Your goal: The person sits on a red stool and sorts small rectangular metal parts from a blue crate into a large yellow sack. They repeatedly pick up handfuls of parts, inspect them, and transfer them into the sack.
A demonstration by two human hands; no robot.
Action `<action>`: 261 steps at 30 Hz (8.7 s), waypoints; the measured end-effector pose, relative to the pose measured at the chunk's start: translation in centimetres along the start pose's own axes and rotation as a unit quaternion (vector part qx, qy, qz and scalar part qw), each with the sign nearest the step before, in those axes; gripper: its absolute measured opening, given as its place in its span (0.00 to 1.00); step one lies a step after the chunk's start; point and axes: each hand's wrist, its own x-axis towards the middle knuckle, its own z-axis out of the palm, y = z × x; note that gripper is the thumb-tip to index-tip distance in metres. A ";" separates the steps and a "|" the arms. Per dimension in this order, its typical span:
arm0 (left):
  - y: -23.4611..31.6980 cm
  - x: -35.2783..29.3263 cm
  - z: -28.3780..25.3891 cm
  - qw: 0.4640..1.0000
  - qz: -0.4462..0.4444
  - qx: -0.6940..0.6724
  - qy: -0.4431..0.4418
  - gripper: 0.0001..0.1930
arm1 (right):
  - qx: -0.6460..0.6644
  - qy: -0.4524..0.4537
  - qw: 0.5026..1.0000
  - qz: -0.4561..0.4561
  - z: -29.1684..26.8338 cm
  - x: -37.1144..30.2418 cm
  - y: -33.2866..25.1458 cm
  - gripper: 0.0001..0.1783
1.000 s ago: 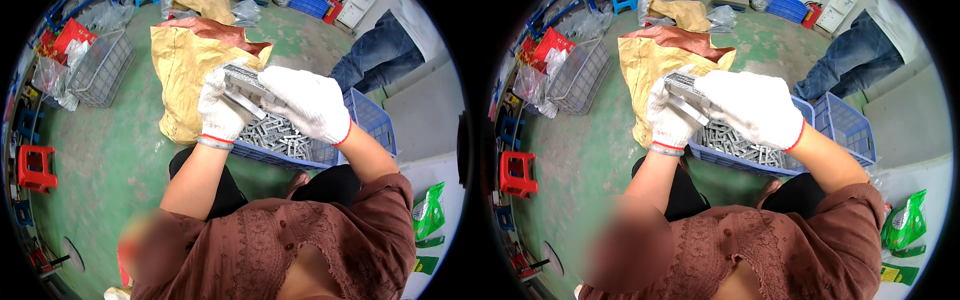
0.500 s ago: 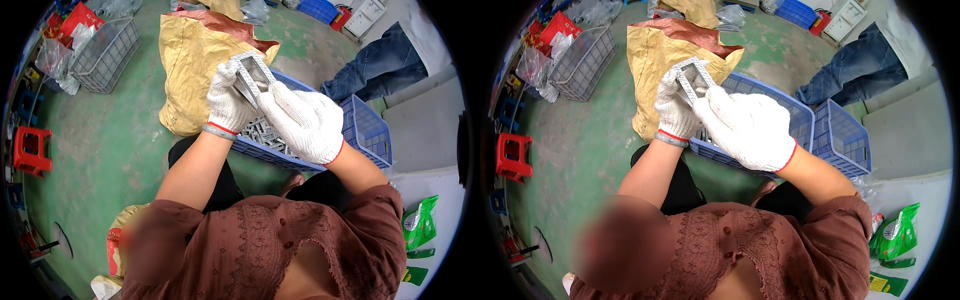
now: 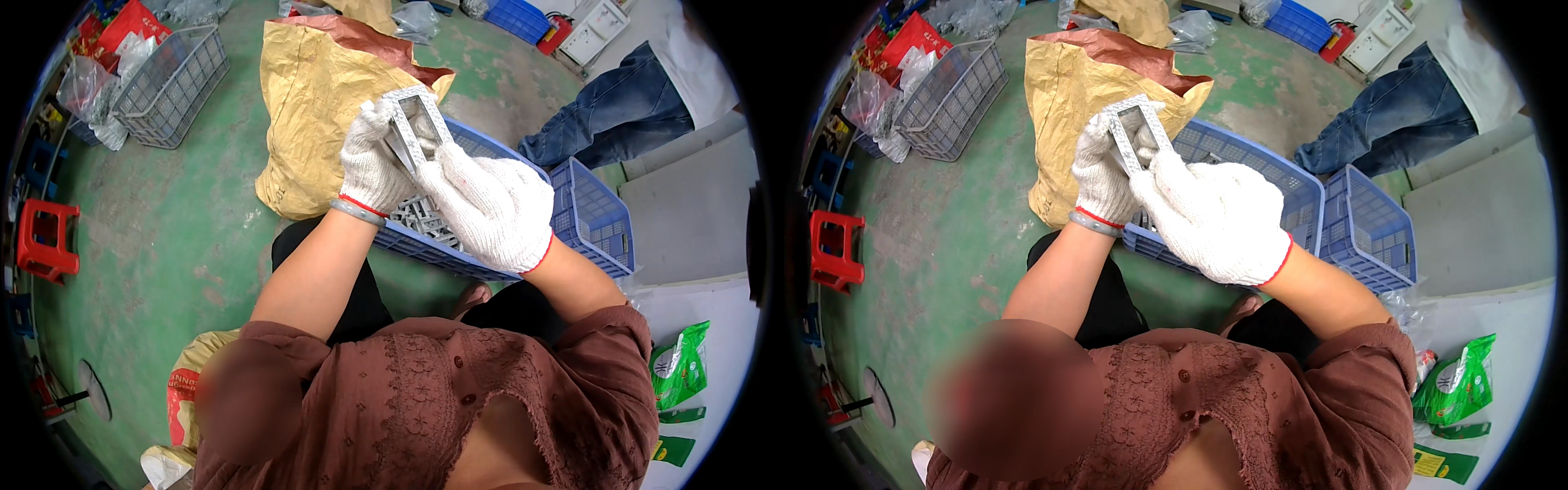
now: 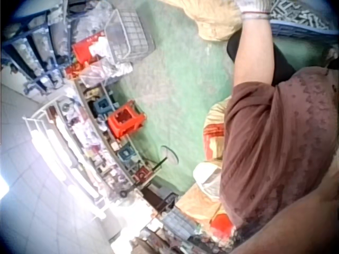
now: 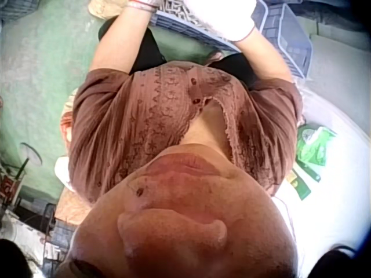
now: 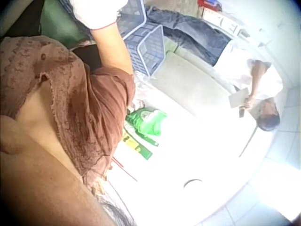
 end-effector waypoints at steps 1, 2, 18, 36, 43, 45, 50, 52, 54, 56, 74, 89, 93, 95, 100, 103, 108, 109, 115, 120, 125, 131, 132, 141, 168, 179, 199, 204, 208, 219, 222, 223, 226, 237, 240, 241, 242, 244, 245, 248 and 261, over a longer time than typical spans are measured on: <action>0.0 0.0 0.2 1.000 -0.003 0.002 0.005 0.37 | -0.004 0.005 1.000 -0.002 0.0 -0.1 0.0 0.29; 0.0 -0.1 0.4 1.000 -0.005 0.004 0.009 0.37 | -0.008 0.010 1.000 -0.003 0.0 -0.1 0.0 0.30; 0.5 -0.2 -0.5 1.000 -0.018 0.014 -0.010 0.39 | -0.010 -0.026 1.000 0.008 0.4 -0.1 -0.3 0.31; 0.1 -0.1 -0.5 0.999 -0.039 -0.026 -0.002 0.37 | 0.014 0.047 0.999 -0.001 0.7 -0.5 0.2 0.26; 0.2 0.0 -0.5 0.999 -0.034 -0.021 -0.002 0.37 | 0.022 0.041 0.999 -0.003 0.9 -0.6 0.6 0.24; 0.2 0.0 -0.4 1.000 -0.018 0.001 0.010 0.38 | 0.023 0.036 0.999 -0.001 0.9 -0.5 0.6 0.23; 0.4 -0.1 -0.5 1.000 -0.023 0.005 0.008 0.39 | 0.051 0.015 0.999 0.004 0.5 -0.3 0.5 0.30; 0.3 0.0 -0.5 1.000 -0.024 0.008 0.008 0.39 | 0.046 0.022 0.999 0.004 0.5 -0.5 0.5 0.30; 0.3 0.0 -0.7 1.000 -0.027 0.001 -0.003 0.39 | 0.041 0.026 0.999 0.004 0.6 -0.6 0.5 0.30; 0.2 0.0 -0.8 1.000 -0.022 0.013 -0.003 0.39 | 0.035 0.028 0.999 0.005 0.7 -0.6 0.4 0.30; 0.3 -0.1 -0.5 0.999 -0.037 0.016 -0.013 0.39 | 0.058 0.038 0.998 -0.001 0.9 -0.8 0.4 0.28; 0.2 0.1 -1.1 0.999 -0.052 0.010 0.012 0.40 | 0.270 0.092 0.928 0.240 1.2 -0.7 0.5 0.17; 0.2 0.3 -1.8 0.996 -0.071 -0.045 -0.042 0.40 | 0.453 0.072 0.822 0.338 0.9 -1.1 0.8 0.17; 0.2 0.3 -1.7 0.995 -0.071 -0.058 -0.041 0.40 | 0.537 0.054 0.751 0.380 0.1 -0.8 0.6 0.17; 0.1 0.0 -0.7 0.997 -0.054 -0.040 -0.023 0.39 | 0.608 0.064 0.677 0.410 0.0 -0.9 0.6 0.17; 0.1 0.2 -1.1 0.997 -0.064 -0.039 -0.012 0.39 | 0.568 0.043 0.709 0.417 0.4 -1.1 1.1 0.17; 0.3 -0.2 0.3 0.997 -0.064 -0.032 0.016 0.38 | 0.565 0.035 0.708 0.422 0.2 -0.9 1.1 0.18; 0.4 -0.2 0.3 0.997 -0.064 -0.032 0.023 0.38 | 0.564 0.030 0.709 0.424 0.2 -0.8 1.2 0.18; 0.3 -0.2 0.6 0.997 -0.070 -0.019 0.028 0.39 | 0.573 0.099 0.694 0.424 1.0 -2.0 1.5 0.21; 0.2 0.3 -1.9 0.975 -0.148 -0.123 -0.112 0.33 | 0.538 0.117 0.696 0.461 0.2 -1.5 4.5 0.24; -0.3 0.0 -1.5 0.974 -0.192 -0.066 -0.105 0.38 | 0.594 0.144 0.691 0.387 1.6 -3.8 8.3 0.23; -1.1 -0.5 -0.9 0.973 -0.204 -0.030 -0.105 0.30 | 0.606 0.129 0.691 0.372 1.4 -4.5 8.8 0.23; -1.2 -0.5 -1.0 0.972 -0.208 -0.030 -0.103 0.29 | 0.611 0.132 0.688 0.368 1.6 -4.6 8.9 0.23; -2.3 -1.3 -0.9 0.969 -0.220 0.062 -0.092 0.29 | 0.651 0.139 0.656 0.355 2.9 -6.0 8.9 0.25; -6.3 -1.3 0.8 0.949 -0.307 0.071 -0.027 0.15 | 0.724 0.159 0.502 0.446 4.2 -12.4 8.6 0.22; -12.5 -0.2 0.0 0.915 -0.391 -0.060 0.078 0.21 | 0.661 0.286 0.452 0.526 2.1 -19.7 4.4 0.16; -16.4 -0.5 0.2 0.915 -0.360 0.135 0.122 0.28 | 0.356 0.022 0.771 0.527 2.8 -20.2 -0.3 0.42; -17.4 -0.9 1.5 0.882 -0.447 0.100 0.108 0.33 | 0.368 0.020 0.692 0.620 0.3 -21.5 2.1 0.33; -16.8 -1.1 2.2 0.864 -0.488 0.073 0.103 0.34 | 0.377 0.097 0.623 0.678 -3.3 -25.5 6.1 0.29; -16.0 -0.6 0.7 0.838 -0.496 0.219 0.060 0.30 | -0.029 -0.539 0.599 0.592 -8.1 -52.7 5.7 0.22; -15.2 -0.9 -0.4 0.833 -0.476 0.274 0.072 0.27 | -0.047 -0.491 0.467 0.734 -6.1 -56.7 4.4 0.29; -14.7 -0.9 -0.7 0.830 -0.470 0.290 0.078 0.27 | -0.035 -0.429 0.401 0.809 -6.0 -56.3 3.6 0.29; -13.9 -0.9 -0.5 0.834 -0.457 0.293 0.096 0.25 | -0.007 -0.306 0.422 0.853 -6.7 -62.2 0.5 0.30; -10.3 -1.6 -2.7 0.821 -0.432 0.358 0.101 0.26 | 0.020 -0.647 0.566 0.511 -4.6 -54.1 7.2 0.19; -9.9 -1.4 -3.0 0.829 -0.411 0.365 0.101 0.24 | 0.054 -0.495 0.652 0.572 -1.4 -40.8 10.0 0.17; -9.9 -1.2 -3.0 0.829 -0.409 0.368 0.098 0.24 | 0.076 -0.473 0.693 0.539 0.1 -39.4 10.9 0.17; -9.6 -1.0 -2.8 0.831 -0.404 0.371 0.097 0.24 | 0.080 -0.525 0.678 0.508 1.9 -36.3 12.1 0.18; -9.2 -0.8 -2.8 0.833 -0.389 0.381 0.097 0.24 | 0.108 -0.604 0.656 0.439 6.1 -30.7 14.1 0.25; -9.1 -0.5 -2.9 0.833 -0.386 0.385 0.091 0.24 | 0.130 -0.633 0.645 0.408 7.8 -29.1 14.7 0.29; -9.1 0.2 -2.5 0.815 -0.387 0.418 0.103 0.24 | 0.182 -0.690 0.620 0.326 16.3 -31.0 15.4 0.44; -8.4 0.9 -2.6 0.749 -0.384 0.531 0.095 0.22 | 0.240 -0.731 0.583 0.261 25.1 -38.0 8.0 0.70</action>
